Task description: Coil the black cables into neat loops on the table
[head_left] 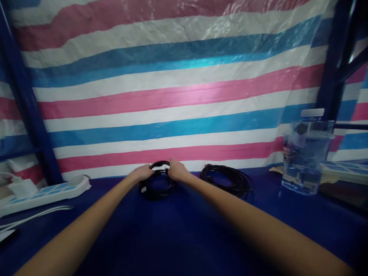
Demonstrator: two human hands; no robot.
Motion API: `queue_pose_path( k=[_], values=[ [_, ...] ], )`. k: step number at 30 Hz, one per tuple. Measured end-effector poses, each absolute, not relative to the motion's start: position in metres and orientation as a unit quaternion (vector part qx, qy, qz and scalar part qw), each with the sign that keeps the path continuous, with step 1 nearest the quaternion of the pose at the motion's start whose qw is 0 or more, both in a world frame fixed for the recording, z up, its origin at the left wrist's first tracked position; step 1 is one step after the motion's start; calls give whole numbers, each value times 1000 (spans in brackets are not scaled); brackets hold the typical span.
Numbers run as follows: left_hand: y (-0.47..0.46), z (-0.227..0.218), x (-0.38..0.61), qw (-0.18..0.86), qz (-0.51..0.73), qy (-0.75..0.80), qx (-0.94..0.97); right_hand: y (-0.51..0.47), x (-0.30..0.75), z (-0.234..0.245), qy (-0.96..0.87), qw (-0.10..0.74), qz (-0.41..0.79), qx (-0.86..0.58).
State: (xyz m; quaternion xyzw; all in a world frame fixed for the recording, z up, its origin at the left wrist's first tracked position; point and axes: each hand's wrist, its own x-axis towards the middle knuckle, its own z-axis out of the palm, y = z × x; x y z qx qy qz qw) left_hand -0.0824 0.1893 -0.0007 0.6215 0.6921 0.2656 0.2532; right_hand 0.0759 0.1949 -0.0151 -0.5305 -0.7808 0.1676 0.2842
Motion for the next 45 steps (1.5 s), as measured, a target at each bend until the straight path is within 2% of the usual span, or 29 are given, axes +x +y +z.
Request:
queue_pose_path(
  k=[4, 8, 12, 19, 29, 34, 37, 39, 41, 43, 45],
  values=[
    [200, -28, -88, 202, 271, 680, 651, 198, 72, -43, -779, 269, 138, -549],
    [197, -33, -99, 287, 274, 611, 685, 210, 77, -55, -793, 287, 177, -507],
    [194, -31, -104, 347, 307, 543, 701, 223, 83, -63, -779, 351, 238, -461],
    [198, -25, -103, 365, 319, 502, 716, 220, 84, -66, -754, 438, 284, -398],
    [199, -9, -116, 272, 308, 559, 720, 210, 87, -58, -740, 471, 278, -391],
    [198, 7, -118, 187, 348, 566, 724, 193, 101, -20, -753, 469, 205, -414],
    [191, 28, -111, 114, 395, 564, 716, 169, 143, 7, -816, 413, 125, -386],
    [178, 46, -99, 58, 431, 553, 711, 152, 183, 8, -890, 231, -70, -387],
    [157, 61, -82, 12, 462, 531, 711, 138, 221, -7, -892, 115, -141, -414],
    [127, 70, -62, -21, 475, 501, 723, 127, 249, -28, -892, 65, -141, -425],
    [91, 73, -43, -47, 443, 472, 761, 119, 263, -42, -883, 74, -139, -442]
  ],
)
